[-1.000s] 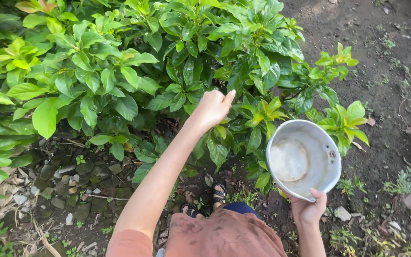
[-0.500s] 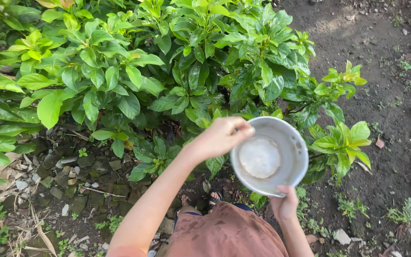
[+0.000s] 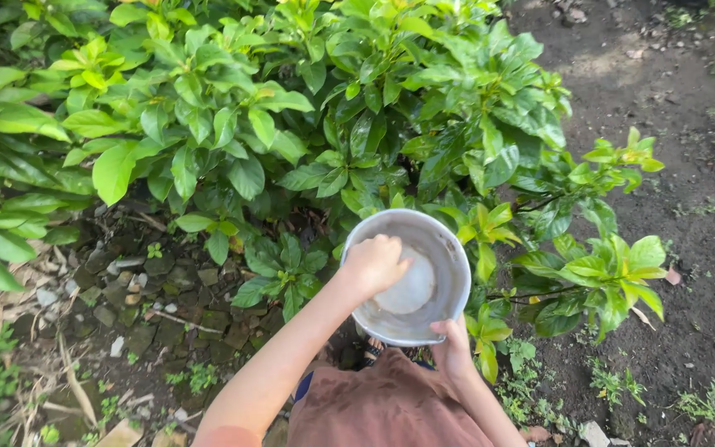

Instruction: The recorder is applying granular fertilizer from a bowl to several plants in a garden.

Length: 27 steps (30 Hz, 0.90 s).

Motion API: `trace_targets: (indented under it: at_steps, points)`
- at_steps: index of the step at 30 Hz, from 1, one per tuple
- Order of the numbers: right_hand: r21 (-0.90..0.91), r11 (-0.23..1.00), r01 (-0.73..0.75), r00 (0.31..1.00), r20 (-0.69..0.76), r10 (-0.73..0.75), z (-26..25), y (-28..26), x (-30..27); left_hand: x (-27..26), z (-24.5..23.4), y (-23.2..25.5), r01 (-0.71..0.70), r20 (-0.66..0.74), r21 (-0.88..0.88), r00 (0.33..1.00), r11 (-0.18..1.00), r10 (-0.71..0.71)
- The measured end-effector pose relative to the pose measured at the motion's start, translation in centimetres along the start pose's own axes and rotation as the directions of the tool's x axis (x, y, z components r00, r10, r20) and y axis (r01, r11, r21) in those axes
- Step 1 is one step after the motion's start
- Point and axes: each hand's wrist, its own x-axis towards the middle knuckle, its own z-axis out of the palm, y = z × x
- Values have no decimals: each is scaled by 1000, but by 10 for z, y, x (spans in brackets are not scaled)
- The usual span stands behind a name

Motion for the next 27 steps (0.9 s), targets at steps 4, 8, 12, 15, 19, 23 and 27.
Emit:
trace_targets:
  at_steps: [4, 8, 12, 15, 19, 23, 27]
  points:
    - [-92, 995, -30, 999, -30, 27, 10, 1, 3, 12, 8, -23, -51, -6, -86, 999, 995, 51]
    - [-88, 996, -24, 1000, -7, 23, 26, -1, 4, 31, 34, -55, -130, 45, -121, 990, 984, 136]
    - [-96, 993, -66, 998, 12, 67, 24, 19, 11, 32, 18, -70, 354, 602, -280, 789, 892, -124]
    - [-113, 991, -69, 998, -20, 67, 25, 28, 12, 31, 9, -79, 385, 827, -288, 561, 877, 26]
    - [-92, 989, -113, 993, -28, 111, 24, 34, 4, 0, -50, -60, 295, 802, -349, 584, 889, 121]
    - [-96, 990, -104, 990, -101, 95, 26, 33, -5, -17, -98, -70, 275, 778, -382, 610, 882, 147]
    - [-15, 1000, -19, 993, -120, 17, 14, 30, -14, -28, -124, -99, 300, 728, -376, 681, 876, 79]
